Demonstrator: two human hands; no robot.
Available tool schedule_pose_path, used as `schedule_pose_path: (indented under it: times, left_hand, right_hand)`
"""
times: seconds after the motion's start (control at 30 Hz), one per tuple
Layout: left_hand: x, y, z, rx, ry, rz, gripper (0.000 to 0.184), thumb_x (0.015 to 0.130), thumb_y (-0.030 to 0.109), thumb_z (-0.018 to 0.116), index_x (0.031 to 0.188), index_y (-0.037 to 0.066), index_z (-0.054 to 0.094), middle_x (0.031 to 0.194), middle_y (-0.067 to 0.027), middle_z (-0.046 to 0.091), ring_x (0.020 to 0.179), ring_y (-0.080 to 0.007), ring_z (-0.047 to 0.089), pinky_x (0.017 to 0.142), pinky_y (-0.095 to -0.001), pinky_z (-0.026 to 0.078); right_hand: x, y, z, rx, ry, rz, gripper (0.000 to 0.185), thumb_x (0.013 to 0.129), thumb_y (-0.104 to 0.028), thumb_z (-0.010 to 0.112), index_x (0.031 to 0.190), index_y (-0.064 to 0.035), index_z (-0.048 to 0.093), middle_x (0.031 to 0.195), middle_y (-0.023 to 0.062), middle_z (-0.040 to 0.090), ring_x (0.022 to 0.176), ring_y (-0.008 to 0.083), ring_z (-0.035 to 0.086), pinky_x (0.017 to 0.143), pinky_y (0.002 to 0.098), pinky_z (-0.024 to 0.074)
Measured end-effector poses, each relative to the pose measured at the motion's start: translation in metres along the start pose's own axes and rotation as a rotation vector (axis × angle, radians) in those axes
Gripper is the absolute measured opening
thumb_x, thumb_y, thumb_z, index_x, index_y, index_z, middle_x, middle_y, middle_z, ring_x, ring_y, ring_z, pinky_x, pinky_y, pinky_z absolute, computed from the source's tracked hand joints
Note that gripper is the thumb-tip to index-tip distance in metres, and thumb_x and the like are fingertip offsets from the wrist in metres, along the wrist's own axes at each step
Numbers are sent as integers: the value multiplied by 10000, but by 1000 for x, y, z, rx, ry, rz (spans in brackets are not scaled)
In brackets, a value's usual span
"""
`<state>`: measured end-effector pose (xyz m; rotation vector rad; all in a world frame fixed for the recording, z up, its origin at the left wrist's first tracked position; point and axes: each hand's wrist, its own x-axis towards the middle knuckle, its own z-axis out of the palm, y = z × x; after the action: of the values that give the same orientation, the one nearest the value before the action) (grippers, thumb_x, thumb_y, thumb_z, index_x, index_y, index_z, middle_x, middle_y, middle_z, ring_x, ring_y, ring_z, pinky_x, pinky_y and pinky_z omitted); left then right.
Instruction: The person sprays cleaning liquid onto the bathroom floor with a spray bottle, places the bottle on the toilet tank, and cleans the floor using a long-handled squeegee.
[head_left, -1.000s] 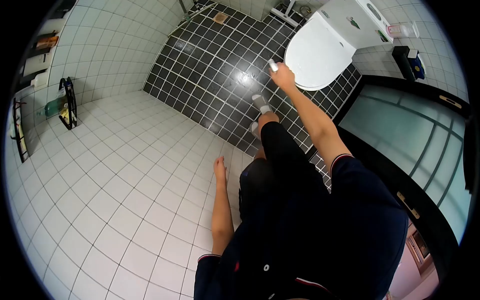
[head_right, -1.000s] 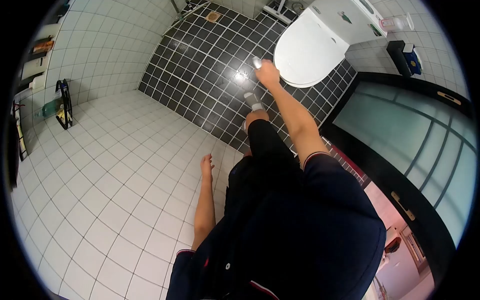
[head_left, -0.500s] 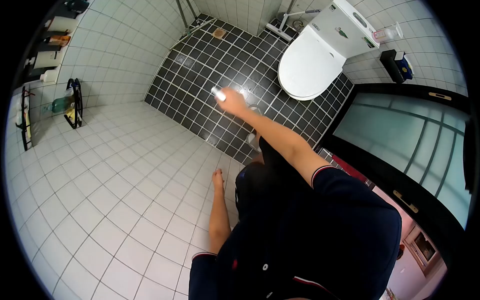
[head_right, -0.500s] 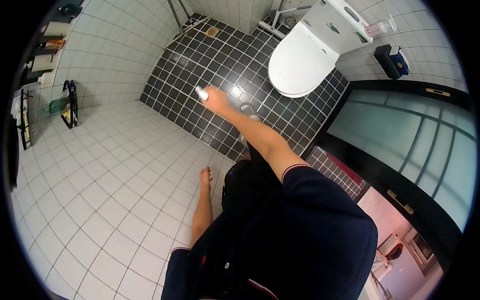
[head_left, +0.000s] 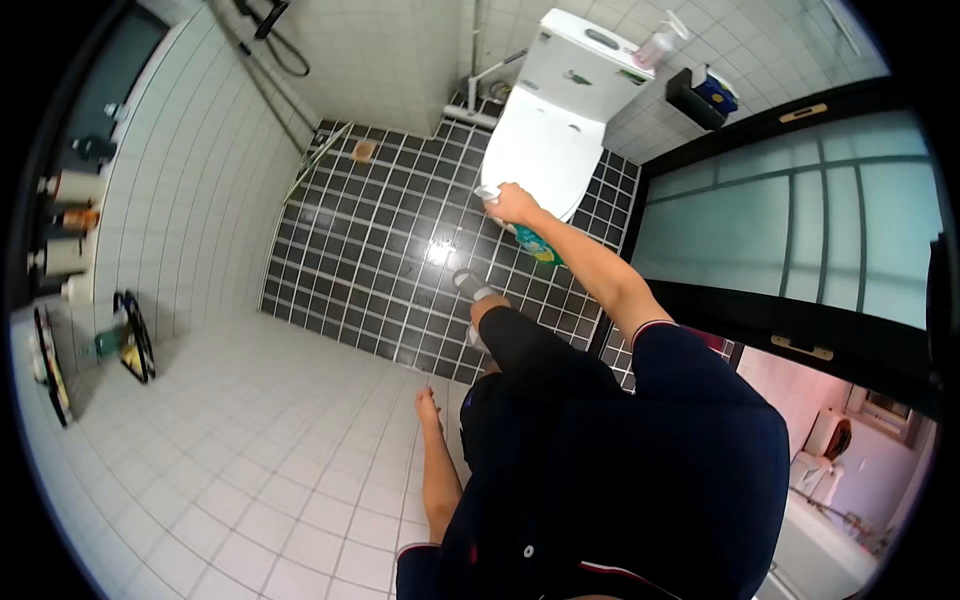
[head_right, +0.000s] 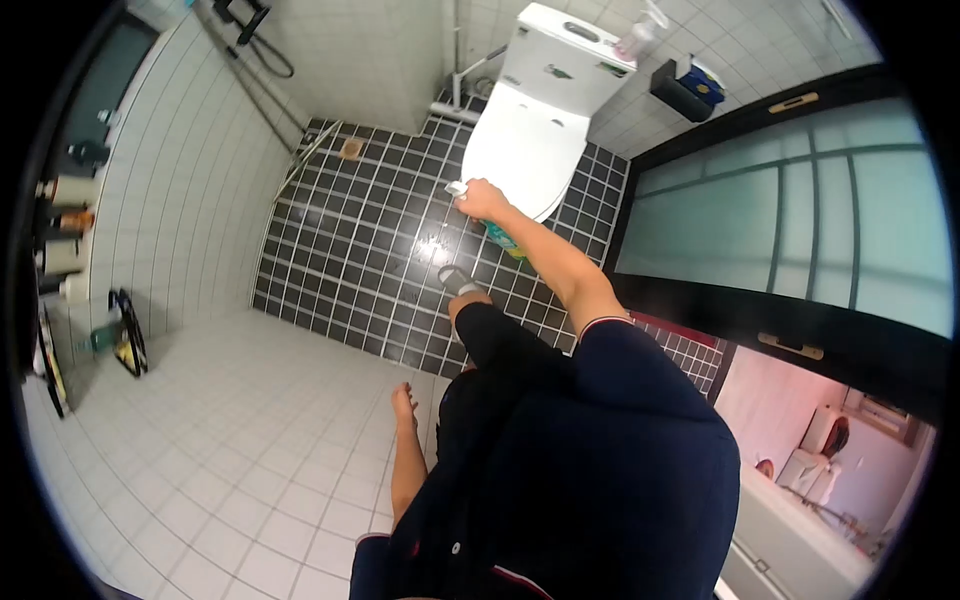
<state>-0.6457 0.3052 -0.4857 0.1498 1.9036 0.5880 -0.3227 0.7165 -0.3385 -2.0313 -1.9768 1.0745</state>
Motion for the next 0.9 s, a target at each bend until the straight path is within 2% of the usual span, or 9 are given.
schedule_pose_path:
  times: [0.13, 0.2, 0.3, 0.37, 0.4, 0.47, 0.53, 0.77, 0.9]
  left_hand:
    - [5, -3, 9, 46, -27, -18, 361, 821, 373, 555, 989, 57, 608, 946, -65, 596, 860, -196, 528, 674, -371, 458]
    - [11, 3, 14, 69, -43, -12, 376, 824, 376, 550, 1006, 52, 606, 980, -74, 603, 891, -212, 536, 687, -378, 460]
    - [14, 11, 8, 126, -28, -75, 373, 825, 375, 551, 1007, 52, 601, 1010, -78, 610, 920, -216, 542, 691, -373, 460]
    - [21, 12, 4, 189, -60, -164, 440, 835, 377, 535, 1143, 64, 566, 1098, -84, 591, 957, -221, 510, 778, -410, 452]
    - [21, 16, 3, 195, -56, -169, 440, 835, 377, 535, 1143, 64, 566, 1098, -84, 591, 957, -221, 510, 778, -410, 452]
    - [22, 39, 3, 258, -82, -213, 438, 836, 382, 540, 1133, 62, 569, 1074, -80, 602, 928, -210, 519, 766, -397, 454]
    - [34, 51, 5, 279, -82, -199, 434, 836, 381, 541, 1130, 62, 573, 1065, -76, 606, 913, -209, 524, 765, -394, 454]
    - [69, 69, 14, 364, -154, -179, 423, 826, 365, 558, 1123, 66, 585, 1042, -61, 622, 907, -182, 534, 721, -370, 458]
    - [80, 93, 22, 323, -158, -172, 404, 827, 344, 555, 1123, 71, 587, 1051, -63, 625, 939, -187, 534, 738, -372, 455]
  right_hand:
    - [51, 41, -27, 401, 130, -14, 544, 753, -453, 679, 935, 57, 634, 672, 142, 669, 652, 247, 677, 673, 367, 531]
    - [119, 77, -50, 421, 426, 172, 761, 724, -530, 705, 1121, 96, 536, 754, 174, 678, 796, 279, 677, 774, 385, 513]
    - [161, 76, -165, 603, 611, 148, 685, 692, -605, 703, 1053, -26, 641, 963, 153, 670, 957, 244, 633, 829, 378, 486]
    - [196, 84, -228, 625, 904, 83, 585, 710, -583, 702, 970, -60, 677, 907, 107, 676, 864, 223, 636, 765, 359, 491]
    - [234, 111, -262, 582, 985, 244, 647, 672, -586, 731, 1006, -37, 659, 951, 117, 673, 889, 242, 637, 779, 366, 492]
    - [251, 112, -319, 766, 1016, -40, 597, 706, -546, 722, 993, -26, 661, 900, 101, 673, 839, 201, 626, 739, 327, 488]
    - [276, 122, -359, 628, 1116, -110, 376, 846, -382, 662, 989, -38, 614, 800, 53, 605, 741, 168, 542, 670, 320, 459]
    - [341, 141, -371, 589, 1042, -68, 330, 855, -355, 657, 942, -39, 620, 731, 41, 581, 665, 143, 522, 600, 302, 446]
    - [351, 147, -361, 610, 1182, -185, 321, 852, -354, 664, 890, -40, 615, 695, 29, 564, 631, 128, 507, 574, 297, 434]
